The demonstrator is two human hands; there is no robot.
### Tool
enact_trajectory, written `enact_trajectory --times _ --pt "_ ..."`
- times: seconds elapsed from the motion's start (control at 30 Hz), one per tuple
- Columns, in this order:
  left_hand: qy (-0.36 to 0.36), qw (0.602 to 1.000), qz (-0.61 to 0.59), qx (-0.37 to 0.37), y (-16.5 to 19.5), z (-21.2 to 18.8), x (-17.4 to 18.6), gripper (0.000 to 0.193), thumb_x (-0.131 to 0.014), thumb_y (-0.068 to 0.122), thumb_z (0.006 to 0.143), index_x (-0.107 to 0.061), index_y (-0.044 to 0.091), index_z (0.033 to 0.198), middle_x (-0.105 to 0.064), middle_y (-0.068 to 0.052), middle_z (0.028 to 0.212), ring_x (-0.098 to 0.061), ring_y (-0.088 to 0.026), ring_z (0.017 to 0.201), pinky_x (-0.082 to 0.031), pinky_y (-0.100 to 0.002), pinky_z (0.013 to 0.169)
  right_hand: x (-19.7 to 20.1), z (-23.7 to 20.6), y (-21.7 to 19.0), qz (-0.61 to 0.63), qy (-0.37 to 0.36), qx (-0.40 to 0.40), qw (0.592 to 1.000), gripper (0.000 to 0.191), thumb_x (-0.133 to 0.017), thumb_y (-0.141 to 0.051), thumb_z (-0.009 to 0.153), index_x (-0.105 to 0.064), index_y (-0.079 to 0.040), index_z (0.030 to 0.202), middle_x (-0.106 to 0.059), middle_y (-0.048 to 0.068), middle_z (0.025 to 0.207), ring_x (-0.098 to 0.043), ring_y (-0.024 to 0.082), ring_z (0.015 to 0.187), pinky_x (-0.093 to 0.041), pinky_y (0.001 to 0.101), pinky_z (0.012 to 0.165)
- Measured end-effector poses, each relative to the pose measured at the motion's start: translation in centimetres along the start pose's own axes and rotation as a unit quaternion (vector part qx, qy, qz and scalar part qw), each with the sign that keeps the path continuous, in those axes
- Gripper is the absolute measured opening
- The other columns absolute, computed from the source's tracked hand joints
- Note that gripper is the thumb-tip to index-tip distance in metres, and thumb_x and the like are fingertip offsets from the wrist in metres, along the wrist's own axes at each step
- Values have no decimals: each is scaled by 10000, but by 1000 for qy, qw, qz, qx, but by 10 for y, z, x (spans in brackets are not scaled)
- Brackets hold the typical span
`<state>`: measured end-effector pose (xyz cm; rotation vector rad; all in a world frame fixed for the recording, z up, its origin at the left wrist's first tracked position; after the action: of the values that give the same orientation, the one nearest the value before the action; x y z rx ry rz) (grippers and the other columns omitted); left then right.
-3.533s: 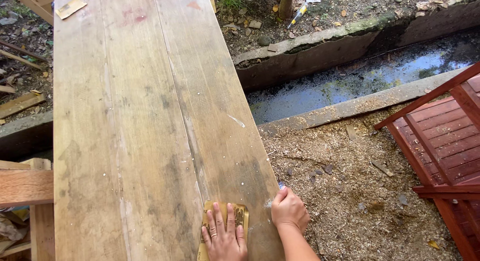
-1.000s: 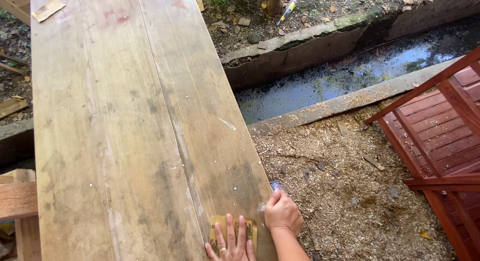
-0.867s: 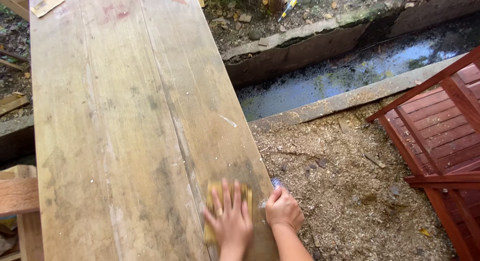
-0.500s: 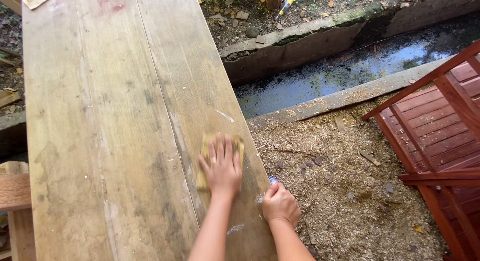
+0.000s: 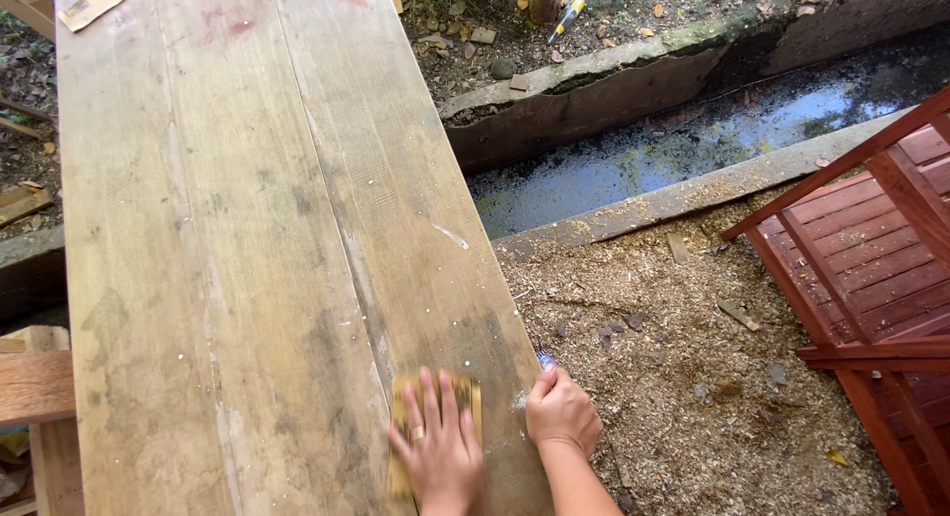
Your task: The person sands a large wooden board resting on supports in an outdoor workshop, rubbing a sheet of sandpaper by hand across the board's surface. They work over different sections of the board, steadying it with the other hand, and briefly use a sanding block before continuing with the sandpaper sheet.
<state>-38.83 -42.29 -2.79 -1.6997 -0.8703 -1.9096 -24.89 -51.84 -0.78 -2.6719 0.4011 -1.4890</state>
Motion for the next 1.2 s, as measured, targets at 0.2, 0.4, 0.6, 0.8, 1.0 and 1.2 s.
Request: enact_trajectory --times 0.2,0.4,0.6,0.8,1.0,1.2 --pt "-133 990 45 15 9 158 14 651 -219 454 1055 -21 245 1639 87 27 1712 27 -249 1572 -3 -654 1196 0 0 1 -4 8 5 1000 467 -332 -472 1005 -722 -229 1085 -762 125 1044 -729 377 972 -574 521 832" --pt "4 999 -5 -48 9 103 9 663 -290 443 1039 -114 229 1641 -42 7 1721 -52 -255 1574 -42 -640 1213 0 1 2 1 10 10 1000 467 -333 -474 1000 -726 -233 1077 -763 122 1048 -728 377 977 -570 517 841" --pt "81 991 -16 -103 -5 -52 -14 740 -340 416 928 -166 170 1604 -103 -62 1688 -100 -304 1531 -40 -694 1142 -2 1 0 12 -8 -4 1000 462 -322 -477 1000 -714 -264 1120 -764 111 1043 -735 365 971 -582 504 831" --pt "65 994 9 -84 -2 -38 -15 710 -361 442 948 -156 214 1588 -92 -27 1673 -75 -277 1519 -19 -681 1122 -3 0 2 7 0 -4 1000 440 -343 -469 990 -716 -269 1110 -765 102 1030 -737 358 958 -584 497 823" --pt "-16 999 21 -44 5 99 13 670 -302 439 1003 -122 240 1617 -28 -3 1706 -34 -260 1551 -34 -663 1171 -5 1 2 6 16 9 1000 430 -353 -459 984 -719 -268 1106 -767 108 1019 -734 363 951 -577 509 823" --pt "-91 996 6 8 14 174 19 675 -297 446 1027 -91 248 1639 -3 13 1719 -31 -273 1571 -36 -656 1205 -3 3 3 4 -8 5 1000 473 -331 -485 1005 -736 -255 1086 -766 120 1031 -731 369 973 -575 508 839"
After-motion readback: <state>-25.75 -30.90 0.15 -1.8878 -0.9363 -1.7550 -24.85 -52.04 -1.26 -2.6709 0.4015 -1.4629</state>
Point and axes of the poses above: each hand's wrist, its own z-axis towards the middle knuckle, its own x-axis out of the back of the hand, y = z × x, the point moved 1 cm from there along z, towards the middle knuckle
